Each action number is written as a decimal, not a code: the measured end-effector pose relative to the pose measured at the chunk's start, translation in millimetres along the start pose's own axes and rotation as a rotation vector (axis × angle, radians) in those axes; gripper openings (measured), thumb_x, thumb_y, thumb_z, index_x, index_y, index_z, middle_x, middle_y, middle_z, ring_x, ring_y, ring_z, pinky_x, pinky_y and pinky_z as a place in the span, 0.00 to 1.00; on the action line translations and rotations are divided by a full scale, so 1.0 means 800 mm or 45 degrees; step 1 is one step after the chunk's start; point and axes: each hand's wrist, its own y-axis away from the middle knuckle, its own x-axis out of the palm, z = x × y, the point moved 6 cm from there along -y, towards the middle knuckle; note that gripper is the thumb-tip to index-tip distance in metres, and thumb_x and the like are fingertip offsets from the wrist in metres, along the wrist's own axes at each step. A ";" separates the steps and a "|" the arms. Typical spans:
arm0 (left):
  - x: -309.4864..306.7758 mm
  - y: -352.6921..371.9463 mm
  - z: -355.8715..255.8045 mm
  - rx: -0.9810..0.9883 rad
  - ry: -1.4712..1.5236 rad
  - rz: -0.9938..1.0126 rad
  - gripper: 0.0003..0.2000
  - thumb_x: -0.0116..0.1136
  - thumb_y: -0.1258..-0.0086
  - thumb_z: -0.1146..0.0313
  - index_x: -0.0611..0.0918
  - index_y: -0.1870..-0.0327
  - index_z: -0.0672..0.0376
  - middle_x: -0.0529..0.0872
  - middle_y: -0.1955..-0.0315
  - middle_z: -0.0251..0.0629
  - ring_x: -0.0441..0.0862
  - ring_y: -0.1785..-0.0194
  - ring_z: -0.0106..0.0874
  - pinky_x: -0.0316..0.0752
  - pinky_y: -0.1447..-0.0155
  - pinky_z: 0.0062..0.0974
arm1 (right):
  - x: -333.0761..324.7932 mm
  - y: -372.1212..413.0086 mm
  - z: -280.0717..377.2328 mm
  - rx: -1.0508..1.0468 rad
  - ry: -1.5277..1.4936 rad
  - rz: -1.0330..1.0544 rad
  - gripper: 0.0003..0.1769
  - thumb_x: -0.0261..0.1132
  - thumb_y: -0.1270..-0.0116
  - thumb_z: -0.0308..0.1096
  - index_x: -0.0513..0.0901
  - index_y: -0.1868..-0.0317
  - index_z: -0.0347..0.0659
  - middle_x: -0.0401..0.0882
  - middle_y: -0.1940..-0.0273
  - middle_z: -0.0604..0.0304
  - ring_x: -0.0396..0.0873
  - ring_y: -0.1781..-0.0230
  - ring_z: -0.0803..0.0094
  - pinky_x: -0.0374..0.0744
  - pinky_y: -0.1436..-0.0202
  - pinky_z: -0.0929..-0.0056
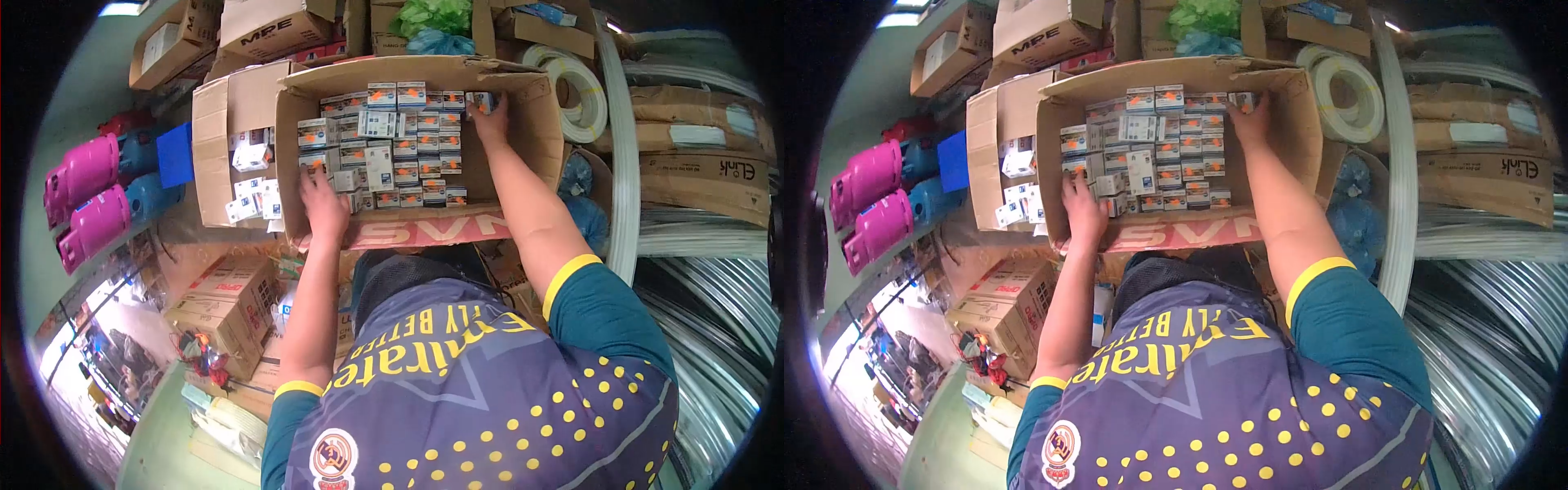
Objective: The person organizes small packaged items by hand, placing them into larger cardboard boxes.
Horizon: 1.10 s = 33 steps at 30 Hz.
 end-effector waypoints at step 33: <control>-0.069 0.016 -0.304 0.629 0.718 0.200 0.39 0.77 0.39 0.63 0.71 0.26 0.57 0.66 0.25 0.58 0.65 0.22 0.57 0.67 0.22 0.46 | -0.036 0.170 0.136 1.094 -1.490 0.609 0.30 0.58 0.22 0.62 0.79 0.34 0.50 0.83 0.39 0.54 0.82 0.40 0.53 0.81 0.38 0.44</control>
